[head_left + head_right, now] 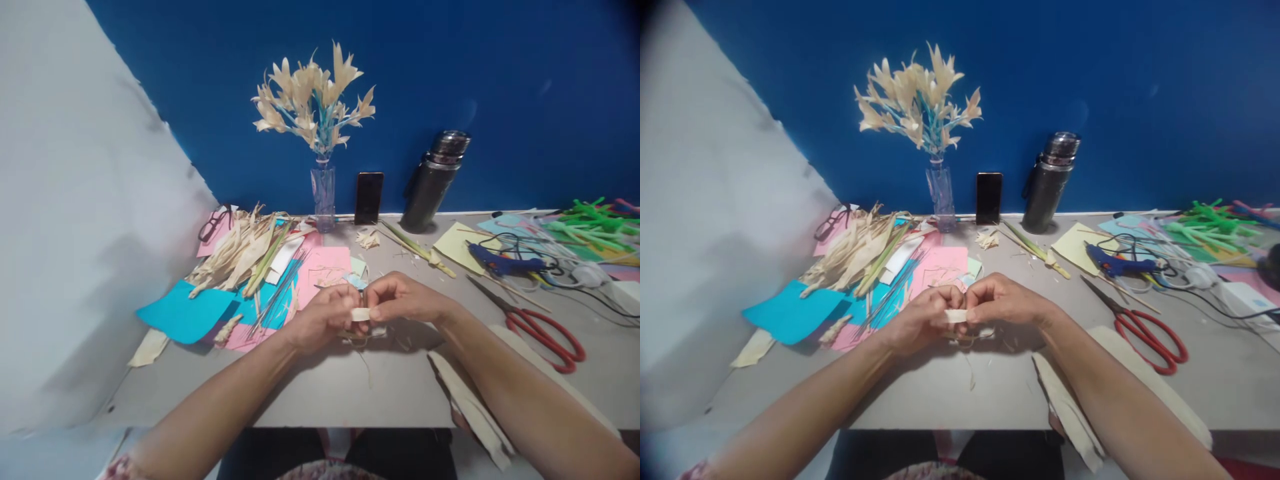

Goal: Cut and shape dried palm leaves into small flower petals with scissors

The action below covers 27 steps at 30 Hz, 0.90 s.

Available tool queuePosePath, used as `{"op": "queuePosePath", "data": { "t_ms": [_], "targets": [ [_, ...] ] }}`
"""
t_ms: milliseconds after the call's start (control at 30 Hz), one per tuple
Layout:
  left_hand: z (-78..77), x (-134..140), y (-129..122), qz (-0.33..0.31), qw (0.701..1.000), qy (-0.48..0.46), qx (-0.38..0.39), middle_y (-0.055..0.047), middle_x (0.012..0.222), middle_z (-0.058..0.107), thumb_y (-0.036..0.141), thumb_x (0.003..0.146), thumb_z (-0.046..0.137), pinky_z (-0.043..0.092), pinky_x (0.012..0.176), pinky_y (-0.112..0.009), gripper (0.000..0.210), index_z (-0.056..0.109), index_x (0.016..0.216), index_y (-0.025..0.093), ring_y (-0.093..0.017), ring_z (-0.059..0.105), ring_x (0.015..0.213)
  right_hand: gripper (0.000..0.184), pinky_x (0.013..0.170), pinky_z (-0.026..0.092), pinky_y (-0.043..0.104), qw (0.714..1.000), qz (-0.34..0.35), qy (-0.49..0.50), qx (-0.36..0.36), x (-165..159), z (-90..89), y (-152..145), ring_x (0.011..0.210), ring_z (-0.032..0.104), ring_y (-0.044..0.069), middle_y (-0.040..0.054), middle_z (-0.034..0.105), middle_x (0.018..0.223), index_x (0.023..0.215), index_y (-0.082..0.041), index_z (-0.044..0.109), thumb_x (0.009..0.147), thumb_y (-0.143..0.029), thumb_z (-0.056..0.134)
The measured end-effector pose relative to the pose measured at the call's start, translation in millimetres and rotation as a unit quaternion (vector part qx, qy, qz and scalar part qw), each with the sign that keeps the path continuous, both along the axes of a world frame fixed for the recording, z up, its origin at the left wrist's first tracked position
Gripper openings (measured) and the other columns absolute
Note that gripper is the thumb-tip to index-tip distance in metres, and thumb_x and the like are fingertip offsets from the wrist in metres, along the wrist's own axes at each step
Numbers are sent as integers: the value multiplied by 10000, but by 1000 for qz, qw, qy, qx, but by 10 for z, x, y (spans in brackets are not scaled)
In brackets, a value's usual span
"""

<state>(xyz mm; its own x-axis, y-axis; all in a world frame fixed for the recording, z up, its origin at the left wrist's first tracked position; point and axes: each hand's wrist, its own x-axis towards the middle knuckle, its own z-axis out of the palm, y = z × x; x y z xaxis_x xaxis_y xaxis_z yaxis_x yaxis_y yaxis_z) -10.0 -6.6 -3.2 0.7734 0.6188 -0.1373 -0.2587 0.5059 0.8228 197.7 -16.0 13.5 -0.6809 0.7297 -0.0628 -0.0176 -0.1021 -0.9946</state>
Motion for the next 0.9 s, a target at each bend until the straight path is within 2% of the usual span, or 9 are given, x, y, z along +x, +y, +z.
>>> {"op": "queuePosePath", "data": {
  "t_ms": [67, 133, 267, 367, 467, 567, 633, 767, 900],
  "targets": [
    [-21, 8, -20, 9, 999, 28, 15, -53, 666, 650, 306, 677, 811, 471, 648, -289, 314, 548, 723, 140, -154, 613, 615, 195, 640, 465, 237, 1000, -7, -19, 3, -3, 15, -7, 690, 627, 138, 42, 709, 757, 726, -118, 676, 778, -290, 751],
    [-46, 13, -39, -7, 1000, 7, 5, -60, 662, 653, 253, 695, 793, 465, 667, -292, 280, 538, 690, 138, -151, 611, 624, 197, 595, 439, 213, 1000, 2, -31, 3, 11, 42, -12, 625, 585, 109, 27, 701, 720, 717, -117, 675, 776, -287, 755],
    [-51, 17, -53, -58, 994, -76, -55, -69, 712, 654, 237, 694, 752, 476, 711, -329, 234, 538, 698, 142, -188, 640, 683, 204, 625, 460, 241, 999, 51, -15, 8, 73, 87, -3, 681, 614, 141, 65, 727, 779, 708, -115, 666, 793, -286, 735],
    [-27, 23, -44, -38, 990, -109, -77, -52, 727, 619, 335, 724, 698, 490, 699, -365, 243, 537, 724, 153, -215, 644, 683, 201, 660, 476, 262, 998, 49, 18, 16, 98, 78, 12, 732, 640, 170, 59, 713, 754, 679, -117, 661, 775, -273, 742],
    [-35, 38, -43, -17, 998, -53, -35, -57, 745, 624, 422, 740, 703, 470, 645, -326, 310, 573, 791, 145, -199, 633, 653, 158, 626, 463, 235, 999, 26, -28, -2, 75, 51, 6, 669, 622, 141, 22, 684, 696, 689, -120, 676, 749, -243, 755],
    [-74, 52, -52, -12, 1000, 18, 18, -53, 688, 637, 296, 700, 778, 432, 624, -282, 267, 566, 722, 137, -157, 603, 613, 106, 573, 436, 197, 997, 16, -71, -20, 32, 47, -23, 598, 589, 103, -4, 674, 666, 705, -127, 687, 738, -205, 751],
    [-97, 53, -58, -29, 999, 25, 28, -54, 664, 639, 276, 693, 791, 423, 635, -275, 273, 560, 670, 133, -144, 593, 614, 86, 577, 445, 191, 997, 21, -74, -22, 14, 63, -48, 614, 604, 104, 2, 689, 686, 702, -129, 688, 752, -186, 728],
    [-104, 47, -67, -78, 996, -30, -22, -66, 703, 658, 302, 667, 806, 457, 710, -305, 311, 542, 646, 139, -174, 634, 685, 107, 673, 513, 253, 997, 57, -36, -26, 28, 116, -75, 753, 682, 180, 41, 705, 687, 698, -124, 689, 783, -188, 699],
    [-66, 54, -78, -66, 990, -97, -75, -58, 707, 638, 332, 696, 760, 484, 733, -352, 298, 524, 680, 151, -221, 661, 709, 153, 738, 536, 328, 997, 74, 31, -13, 60, 149, -58, 809, 700, 229, 79, 722, 729, 679, -115, 683, 795, -214, 699]
  ]
}}
